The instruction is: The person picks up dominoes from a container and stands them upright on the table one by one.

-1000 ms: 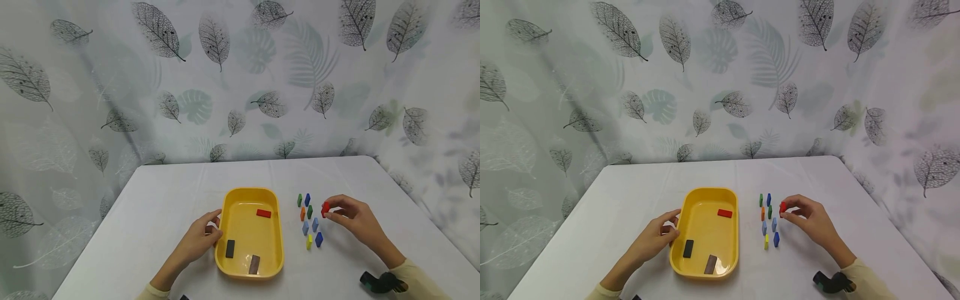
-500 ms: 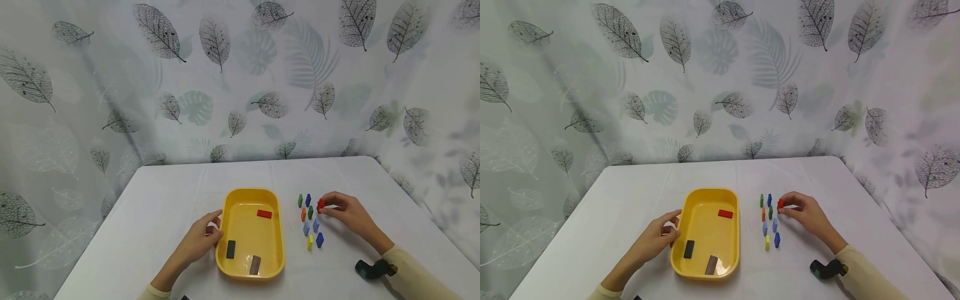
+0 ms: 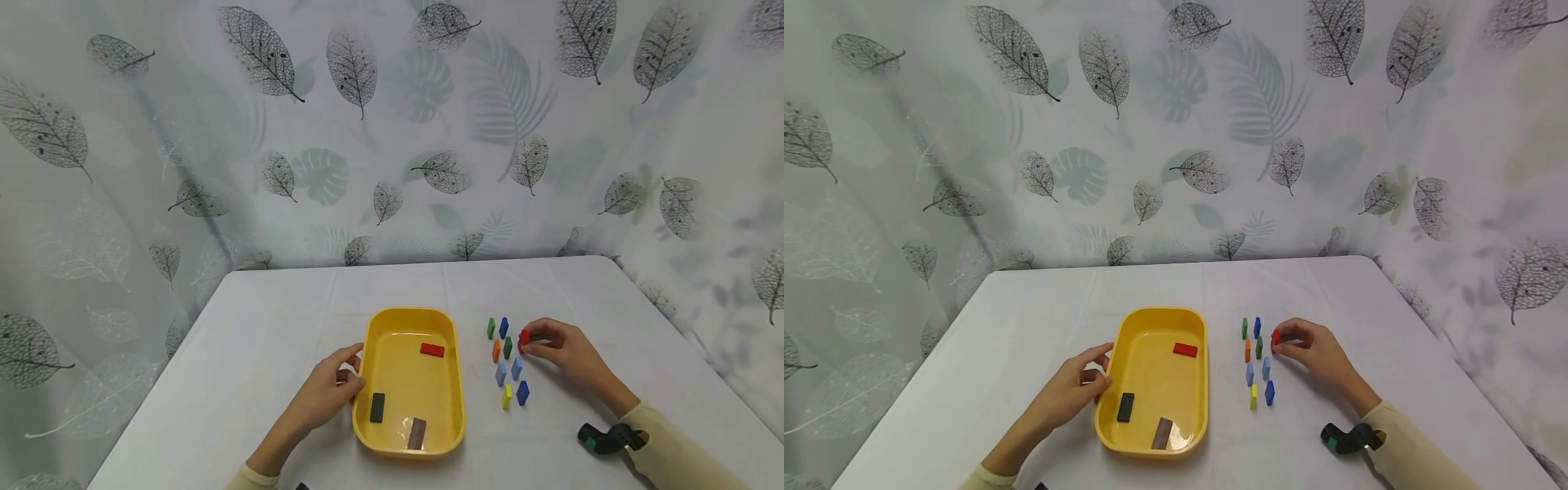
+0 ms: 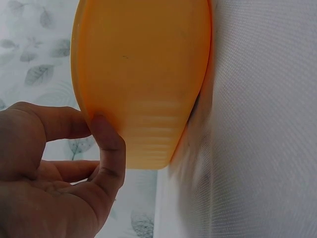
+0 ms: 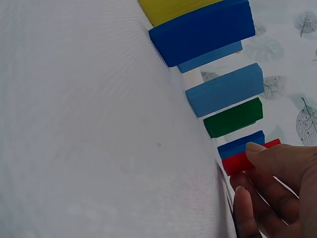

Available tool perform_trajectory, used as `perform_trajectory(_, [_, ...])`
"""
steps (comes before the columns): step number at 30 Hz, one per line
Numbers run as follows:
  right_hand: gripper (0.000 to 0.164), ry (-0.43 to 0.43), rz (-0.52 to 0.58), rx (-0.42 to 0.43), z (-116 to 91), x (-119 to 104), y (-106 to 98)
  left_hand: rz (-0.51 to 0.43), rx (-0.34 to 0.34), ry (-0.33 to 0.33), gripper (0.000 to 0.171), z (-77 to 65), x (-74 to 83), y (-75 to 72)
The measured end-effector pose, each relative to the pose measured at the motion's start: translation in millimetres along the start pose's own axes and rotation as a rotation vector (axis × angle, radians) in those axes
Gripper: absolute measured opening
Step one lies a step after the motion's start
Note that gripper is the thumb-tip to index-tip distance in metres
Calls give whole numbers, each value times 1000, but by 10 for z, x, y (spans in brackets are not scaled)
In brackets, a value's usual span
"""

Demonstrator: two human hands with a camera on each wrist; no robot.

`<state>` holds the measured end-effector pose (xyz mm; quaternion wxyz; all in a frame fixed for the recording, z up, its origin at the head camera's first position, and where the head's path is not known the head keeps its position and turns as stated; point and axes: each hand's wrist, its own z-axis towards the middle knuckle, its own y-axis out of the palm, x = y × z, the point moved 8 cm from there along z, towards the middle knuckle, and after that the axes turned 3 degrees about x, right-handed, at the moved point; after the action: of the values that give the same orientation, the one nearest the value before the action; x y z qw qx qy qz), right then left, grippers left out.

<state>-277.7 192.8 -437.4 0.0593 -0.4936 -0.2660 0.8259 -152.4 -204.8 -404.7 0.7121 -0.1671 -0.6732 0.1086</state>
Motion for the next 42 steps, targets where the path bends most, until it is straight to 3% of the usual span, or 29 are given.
perform_trajectory(30, [30,19,28,-8,-32,-7,7,15,4,5,57,5,-4,-8])
perform_trajectory(37, [34,24,-3,22,37,-187,-74,15,1,3,57,2,7,-6])
perform_trajectory(42, [38,-21,12,31,120,-503,-74,20,-13,10,57,5,-4,-9])
